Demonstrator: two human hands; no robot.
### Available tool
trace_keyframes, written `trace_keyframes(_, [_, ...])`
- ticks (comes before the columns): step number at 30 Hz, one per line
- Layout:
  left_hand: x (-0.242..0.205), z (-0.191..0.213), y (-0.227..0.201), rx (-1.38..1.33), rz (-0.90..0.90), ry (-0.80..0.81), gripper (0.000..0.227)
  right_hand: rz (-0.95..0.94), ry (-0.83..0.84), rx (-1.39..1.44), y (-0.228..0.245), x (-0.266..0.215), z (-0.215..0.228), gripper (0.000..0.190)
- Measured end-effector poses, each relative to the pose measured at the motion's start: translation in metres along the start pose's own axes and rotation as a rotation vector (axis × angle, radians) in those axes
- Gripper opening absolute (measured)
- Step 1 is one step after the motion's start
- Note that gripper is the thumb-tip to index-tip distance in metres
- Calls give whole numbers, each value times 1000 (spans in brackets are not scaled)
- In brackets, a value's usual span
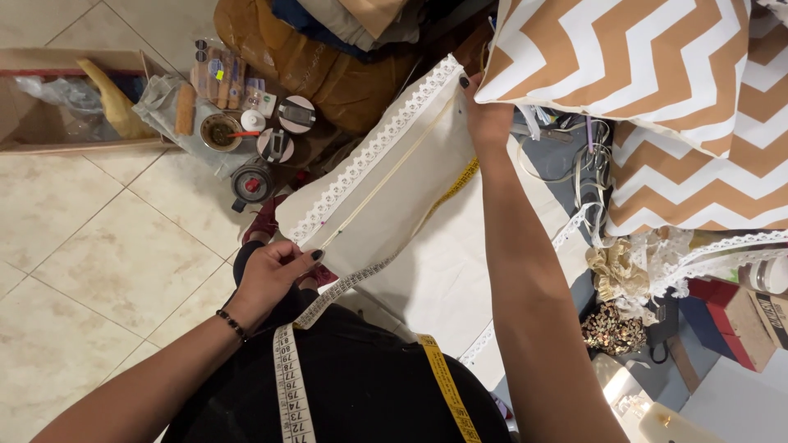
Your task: Measuring and pinning lace trim onto a fabric panel on a workbench in a sewing factory.
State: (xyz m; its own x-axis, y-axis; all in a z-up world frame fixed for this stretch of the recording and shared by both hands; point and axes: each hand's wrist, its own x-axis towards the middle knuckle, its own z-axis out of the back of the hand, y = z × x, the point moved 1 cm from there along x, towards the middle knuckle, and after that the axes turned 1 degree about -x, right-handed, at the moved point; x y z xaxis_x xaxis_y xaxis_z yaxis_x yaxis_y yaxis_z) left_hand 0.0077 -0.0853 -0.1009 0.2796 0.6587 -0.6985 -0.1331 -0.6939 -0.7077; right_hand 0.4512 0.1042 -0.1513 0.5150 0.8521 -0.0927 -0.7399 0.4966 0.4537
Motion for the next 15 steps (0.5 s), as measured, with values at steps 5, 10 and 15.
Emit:
trace_keyframes(5, [-5, 0, -7, -3, 30, -4, 35, -74, -38, 27, 18, -14, 12, 20])
trace_keyframes(10, [-3, 19, -29, 317, 39, 23, 27, -20, -75, 28, -4, -2, 4, 23])
trace_keyframes(15, [26, 0, -110, 894, -877, 88, 21, 117, -95, -44, -7, -13, 24, 22])
